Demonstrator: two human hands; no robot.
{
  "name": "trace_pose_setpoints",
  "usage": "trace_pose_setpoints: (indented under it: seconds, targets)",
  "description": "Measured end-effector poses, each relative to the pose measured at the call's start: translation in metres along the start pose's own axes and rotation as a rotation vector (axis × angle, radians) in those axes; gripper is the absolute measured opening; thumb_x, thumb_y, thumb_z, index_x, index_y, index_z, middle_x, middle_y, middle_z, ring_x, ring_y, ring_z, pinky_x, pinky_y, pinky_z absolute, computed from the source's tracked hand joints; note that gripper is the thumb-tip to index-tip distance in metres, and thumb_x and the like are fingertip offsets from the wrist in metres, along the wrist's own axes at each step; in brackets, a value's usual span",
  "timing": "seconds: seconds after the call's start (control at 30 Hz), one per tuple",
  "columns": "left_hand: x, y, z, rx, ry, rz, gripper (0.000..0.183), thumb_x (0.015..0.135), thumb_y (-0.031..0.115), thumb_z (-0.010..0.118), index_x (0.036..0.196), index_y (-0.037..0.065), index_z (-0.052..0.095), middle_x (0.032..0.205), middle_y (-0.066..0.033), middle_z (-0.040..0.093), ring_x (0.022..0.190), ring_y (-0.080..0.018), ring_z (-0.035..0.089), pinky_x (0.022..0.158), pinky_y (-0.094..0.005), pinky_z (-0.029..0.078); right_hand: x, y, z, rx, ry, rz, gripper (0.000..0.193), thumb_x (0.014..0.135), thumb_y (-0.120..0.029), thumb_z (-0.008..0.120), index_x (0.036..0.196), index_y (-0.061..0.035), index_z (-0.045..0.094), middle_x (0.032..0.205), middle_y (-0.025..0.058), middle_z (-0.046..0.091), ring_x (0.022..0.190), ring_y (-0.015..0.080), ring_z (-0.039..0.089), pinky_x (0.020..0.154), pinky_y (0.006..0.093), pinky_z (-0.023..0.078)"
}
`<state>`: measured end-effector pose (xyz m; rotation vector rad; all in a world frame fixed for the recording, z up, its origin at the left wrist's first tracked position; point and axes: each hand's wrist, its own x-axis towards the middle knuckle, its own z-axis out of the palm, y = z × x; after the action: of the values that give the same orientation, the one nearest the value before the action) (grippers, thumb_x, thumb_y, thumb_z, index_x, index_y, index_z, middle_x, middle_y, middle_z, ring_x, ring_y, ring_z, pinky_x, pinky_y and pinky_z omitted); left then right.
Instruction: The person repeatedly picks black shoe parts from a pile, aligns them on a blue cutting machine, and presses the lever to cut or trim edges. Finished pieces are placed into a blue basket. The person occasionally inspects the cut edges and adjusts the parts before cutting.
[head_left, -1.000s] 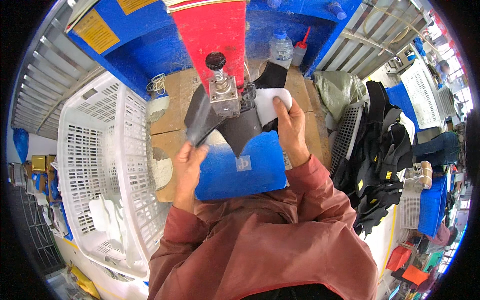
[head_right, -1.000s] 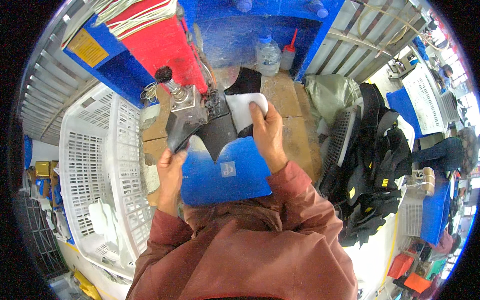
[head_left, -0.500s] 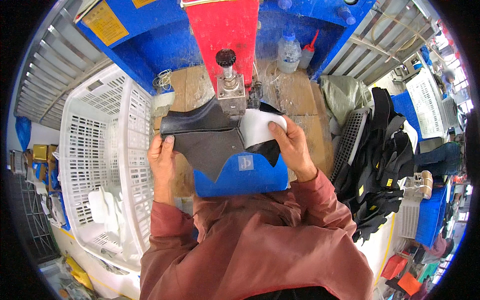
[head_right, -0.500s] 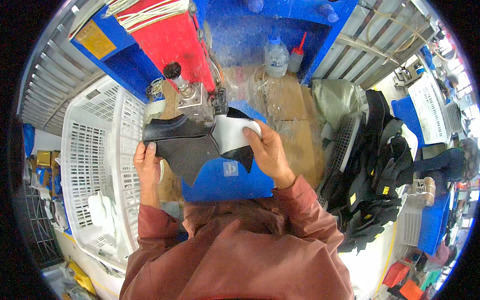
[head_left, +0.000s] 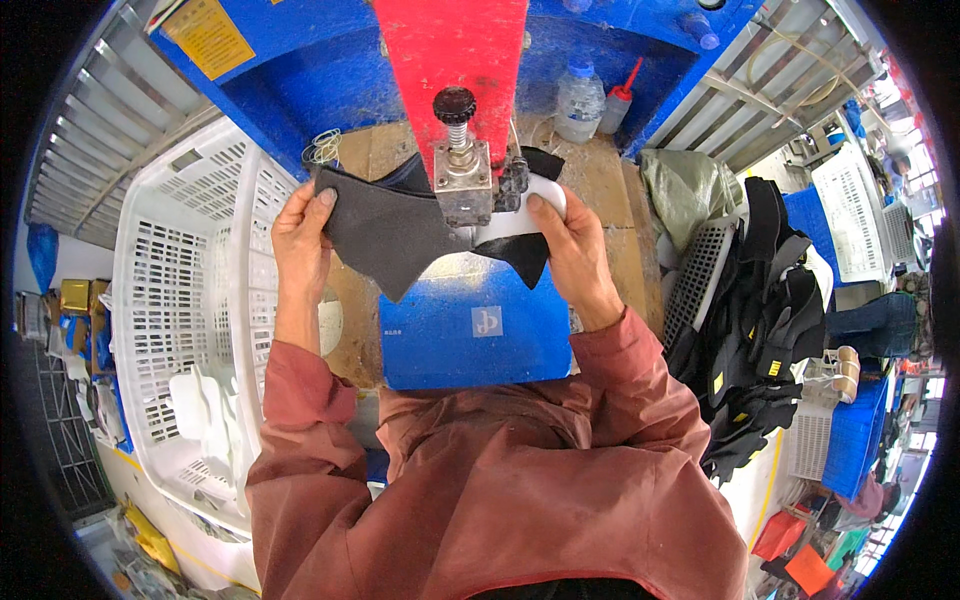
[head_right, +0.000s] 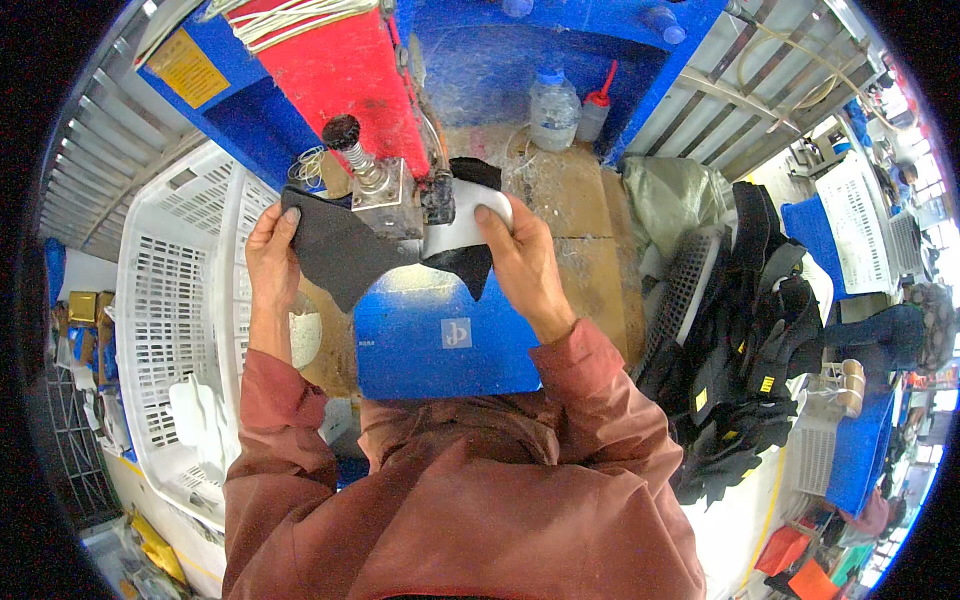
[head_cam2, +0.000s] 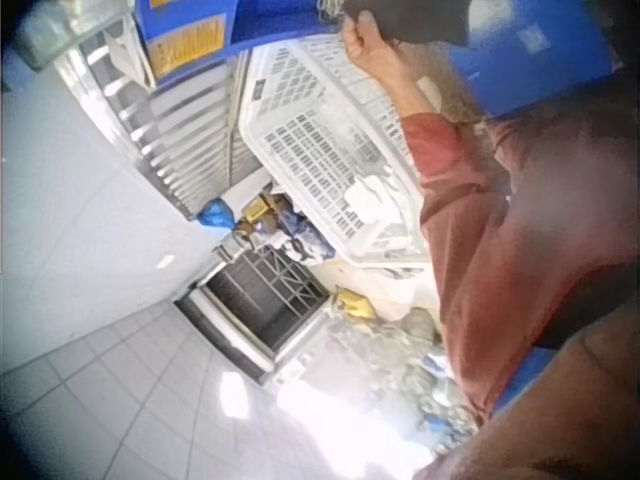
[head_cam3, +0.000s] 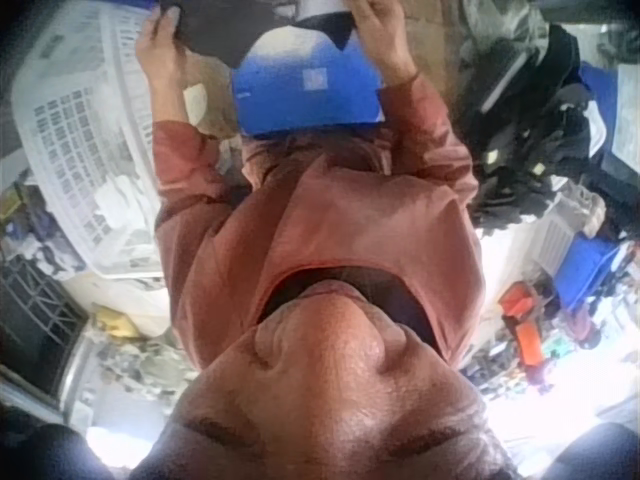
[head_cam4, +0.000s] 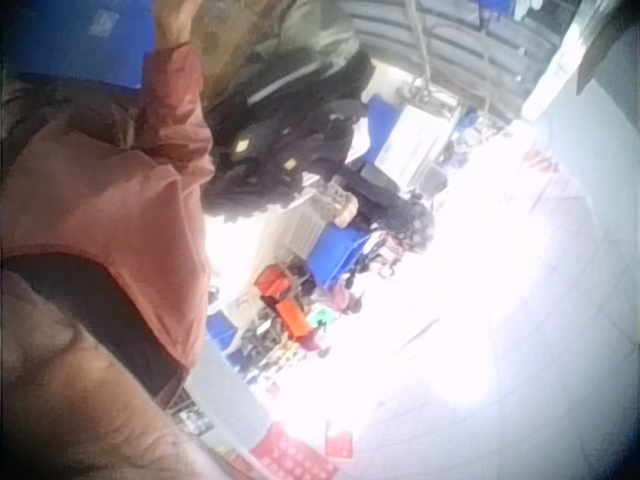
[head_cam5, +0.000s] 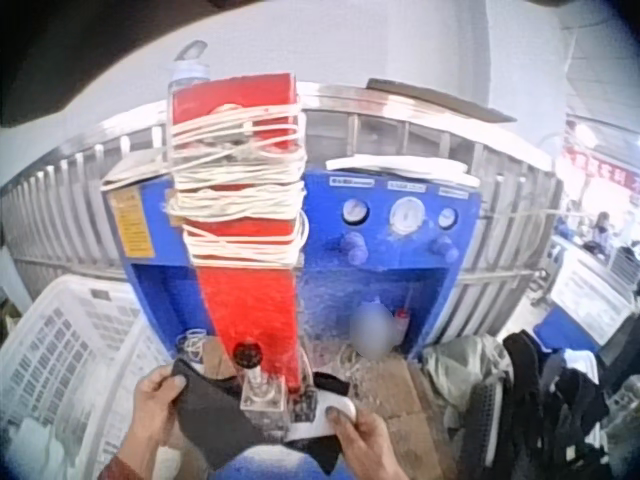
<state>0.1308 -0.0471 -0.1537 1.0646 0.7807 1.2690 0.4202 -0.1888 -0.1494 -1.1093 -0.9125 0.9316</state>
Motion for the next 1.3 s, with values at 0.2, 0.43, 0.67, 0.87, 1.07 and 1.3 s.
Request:
trace_pose_setpoints:
  seconds: [0.2, 0.43, 0.67, 0.87, 1.07, 1.3]
  targets:
    - [0.017, 0.001, 0.0, 0.04, -0.001, 0.016, 0.023, 0.096, 0.003, 0.066, 0.119, 0.0, 0.069, 0.105, -0.0054, 0.073, 0.089, -0.0103, 0.068, 0.078, -0.0245, 0.056, 0.006, -0.002, 0.005, 0.09, -0.006, 0.022, 0.029, 0.104, -0.021, 0.058, 0.121, 0.0014, 0.064, 0.104, 0.0005, 0.069, 0.094, 0.0071, 0.059, 0.084, 0.0249, 0.048]
    - [0.027, 0.001, 0.001, 0.072, -0.064, -0.04, 0.024, 0.098, 0.005, 0.063, 0.121, 0.001, 0.068, 0.108, -0.0047, 0.072, 0.092, -0.01, 0.067, 0.08, -0.0247, 0.055, 0.01, -0.005, -0.001, 0.069, -0.019, 0.043, 0.029, 0.104, -0.021, 0.059, 0.122, 0.0003, 0.065, 0.103, -0.0003, 0.069, 0.093, 0.0071, 0.06, 0.083, 0.0244, 0.048]
    - [0.036, 0.001, 0.013, 0.123, -0.049, -0.042, 0.023, 0.097, 0.006, 0.066, 0.119, 0.003, 0.07, 0.103, -0.0019, 0.073, 0.086, -0.007, 0.067, 0.071, -0.0208, 0.054, 0.0, -0.004, -0.003, 0.16, 0.02, 0.053, 0.028, 0.103, -0.02, 0.061, 0.121, 0.0, 0.065, 0.107, 0.0013, 0.07, 0.094, 0.0072, 0.062, 0.084, 0.024, 0.05]
    - [0.048, 0.001, 0.038, 0.14, -0.144, -0.057, 0.023, 0.097, 0.008, 0.065, 0.119, 0.003, 0.07, 0.102, -0.0011, 0.073, 0.085, -0.0069, 0.067, 0.072, -0.022, 0.054, -0.004, -0.014, -0.019, 0.232, 0.067, 0.082, 0.028, 0.101, -0.021, 0.064, 0.12, -0.0011, 0.066, 0.108, 0.0029, 0.071, 0.093, 0.0098, 0.065, 0.082, 0.0252, 0.051]
    - [0.059, -0.003, 0.055, 0.173, -0.23, -0.035, 0.023, 0.097, 0.014, 0.067, 0.118, 0.005, 0.071, 0.096, 0.0026, 0.072, 0.077, -0.003, 0.063, 0.062, -0.0186, 0.048, -0.007, -0.02, -0.029, 0.233, 0.114, 0.044, 0.029, 0.1, -0.02, 0.065, 0.121, -0.0005, 0.066, 0.109, 0.005, 0.071, 0.094, 0.0123, 0.066, 0.083, 0.027, 0.053]
    - [0.058, 0.001, 0.071, 0.233, -0.209, -0.102, 0.027, 0.097, 0.016, 0.068, 0.121, 0.005, 0.07, 0.094, 0.002, 0.072, 0.072, -0.0028, 0.061, 0.057, -0.0192, 0.046, -0.011, -0.02, -0.04, 0.279, 0.125, 0.061, 0.028, 0.1, -0.017, 0.064, 0.122, 0.0006, 0.065, 0.114, 0.0075, 0.07, 0.098, 0.0154, 0.068, 0.086, 0.0291, 0.054]
